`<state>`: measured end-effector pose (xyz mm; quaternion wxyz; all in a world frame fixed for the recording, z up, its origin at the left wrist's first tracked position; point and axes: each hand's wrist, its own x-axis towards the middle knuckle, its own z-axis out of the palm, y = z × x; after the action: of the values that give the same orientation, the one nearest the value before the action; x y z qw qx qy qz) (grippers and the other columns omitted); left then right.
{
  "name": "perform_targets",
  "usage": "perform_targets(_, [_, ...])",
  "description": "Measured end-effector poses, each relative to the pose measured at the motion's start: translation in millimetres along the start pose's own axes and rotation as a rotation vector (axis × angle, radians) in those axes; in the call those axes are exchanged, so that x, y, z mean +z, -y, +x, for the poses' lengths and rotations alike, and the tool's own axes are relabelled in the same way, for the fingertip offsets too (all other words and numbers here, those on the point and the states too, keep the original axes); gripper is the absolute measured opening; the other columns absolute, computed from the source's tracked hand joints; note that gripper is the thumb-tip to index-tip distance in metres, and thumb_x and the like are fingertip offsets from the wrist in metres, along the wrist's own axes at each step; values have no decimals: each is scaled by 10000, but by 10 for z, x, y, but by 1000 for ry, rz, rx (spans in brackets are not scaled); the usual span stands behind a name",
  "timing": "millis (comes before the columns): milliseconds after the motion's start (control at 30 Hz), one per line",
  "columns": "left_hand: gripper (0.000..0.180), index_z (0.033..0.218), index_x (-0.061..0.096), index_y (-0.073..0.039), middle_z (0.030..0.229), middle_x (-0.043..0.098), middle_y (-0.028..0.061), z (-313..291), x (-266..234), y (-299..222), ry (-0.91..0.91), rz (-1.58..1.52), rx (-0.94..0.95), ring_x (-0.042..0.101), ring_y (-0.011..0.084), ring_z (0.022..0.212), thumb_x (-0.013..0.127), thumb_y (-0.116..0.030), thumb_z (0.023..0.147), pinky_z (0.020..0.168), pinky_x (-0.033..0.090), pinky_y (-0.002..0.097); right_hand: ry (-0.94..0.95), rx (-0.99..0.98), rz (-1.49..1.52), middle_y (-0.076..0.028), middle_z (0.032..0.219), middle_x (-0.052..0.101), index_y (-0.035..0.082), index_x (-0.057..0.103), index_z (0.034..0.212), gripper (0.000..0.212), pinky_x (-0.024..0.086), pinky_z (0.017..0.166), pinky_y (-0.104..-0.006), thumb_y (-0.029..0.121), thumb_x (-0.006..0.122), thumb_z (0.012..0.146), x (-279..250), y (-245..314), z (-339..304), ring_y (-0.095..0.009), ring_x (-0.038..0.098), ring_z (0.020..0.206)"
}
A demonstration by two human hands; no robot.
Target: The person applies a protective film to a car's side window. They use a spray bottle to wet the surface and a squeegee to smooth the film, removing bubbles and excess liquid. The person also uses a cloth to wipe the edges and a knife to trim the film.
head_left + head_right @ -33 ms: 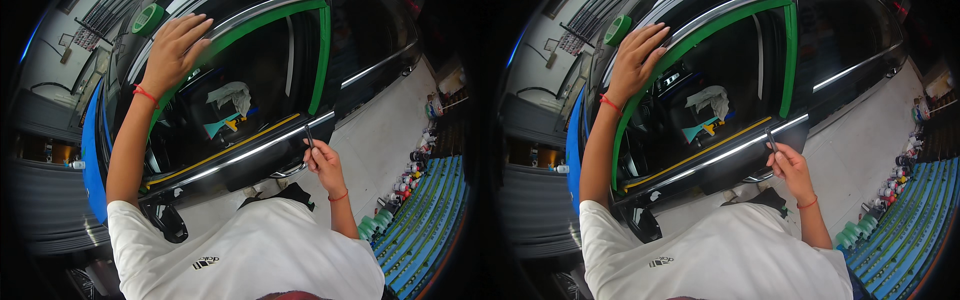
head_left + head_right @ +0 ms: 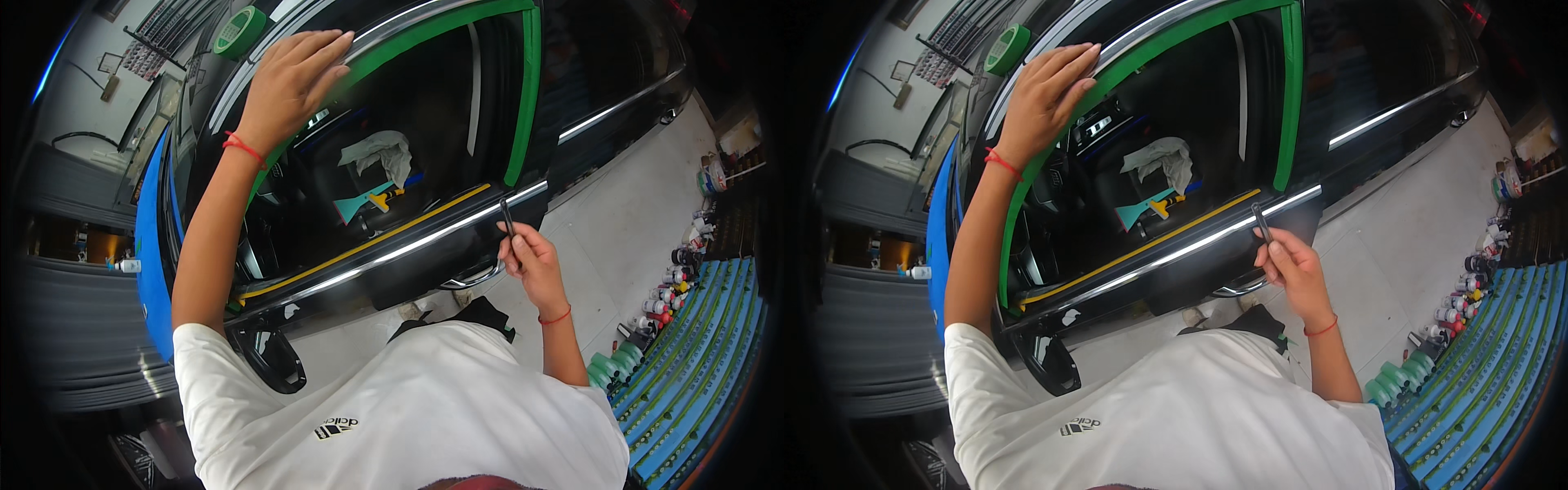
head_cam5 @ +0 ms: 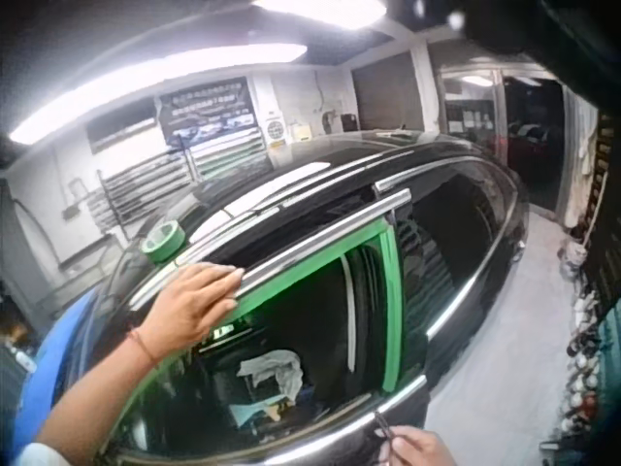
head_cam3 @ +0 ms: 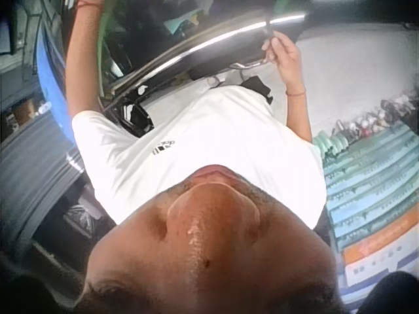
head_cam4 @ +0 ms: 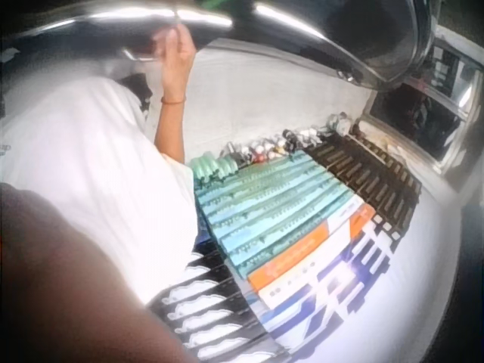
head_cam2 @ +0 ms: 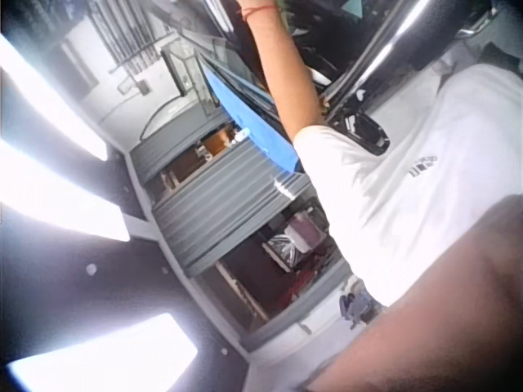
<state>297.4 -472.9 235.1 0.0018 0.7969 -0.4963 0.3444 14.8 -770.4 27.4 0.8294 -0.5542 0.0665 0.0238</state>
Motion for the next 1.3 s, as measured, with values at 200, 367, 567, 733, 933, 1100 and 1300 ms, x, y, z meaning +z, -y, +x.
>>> perform_targets(200, [488,1418,598,-117,895,690,58,80,242,-138,11,12,-205,673,263,747,689,-327,987,662,527,375,25,-78,-72,0,857,628,22,666,1290,294,345,594,-187,171,600,1046,-172,297,304,-30,454,689])
perform_targets(367, [512,1194,658,-89,789,694,54,508,542,-177,37,132,-240,698,253,724,648,-547,966,620,539,363,104,-20,-19,2,860,627,17,669,1281,280,349,599,-181,152,604,1044,-217,265,405,-30,451,691])
perform_targets(567, [570,876,649,-17,737,671,215,1440,691,-440,126,48,-226,680,402,760,528,-557,1012,705,515,522,108,-100,21,-19,955,627,-5,587,1363,325,392,618,-191,81,501,1063,-313,242,529,-51,495,718])
perform_targets(733, [577,842,611,-20,770,679,230,1949,982,-547,147,39,-234,666,445,780,594,-582,970,713,509,551,109,-159,122,-48,1011,632,-13,543,1394,335,423,615,-204,78,468,1081,-257,480,622,-72,575,742])
perform_targets(933, [572,788,611,-2,738,670,238,2082,845,-649,259,-50,-291,669,440,754,691,-557,902,694,517,534,-42,-321,94,9,805,562,-25,626,1227,257,356,562,-179,175,523,1101,-504,715,709,-27,421,624])
perform_targets(1100, [616,778,687,7,768,700,239,2265,1033,-724,149,-7,-312,692,430,770,693,-602,874,724,545,520,-52,-306,154,2,833,584,-14,618,1255,272,361,568,-181,190,526,1101,-533,671,746,-31,453,638])
perform_targets(1300, [636,813,712,16,802,708,259,2492,1238,-801,127,-63,-350,697,440,795,675,-614,891,746,551,521,-34,-318,152,-6,906,626,-10,587,1352,328,387,593,-186,188,497,1107,-460,579,768,-36,508,685])
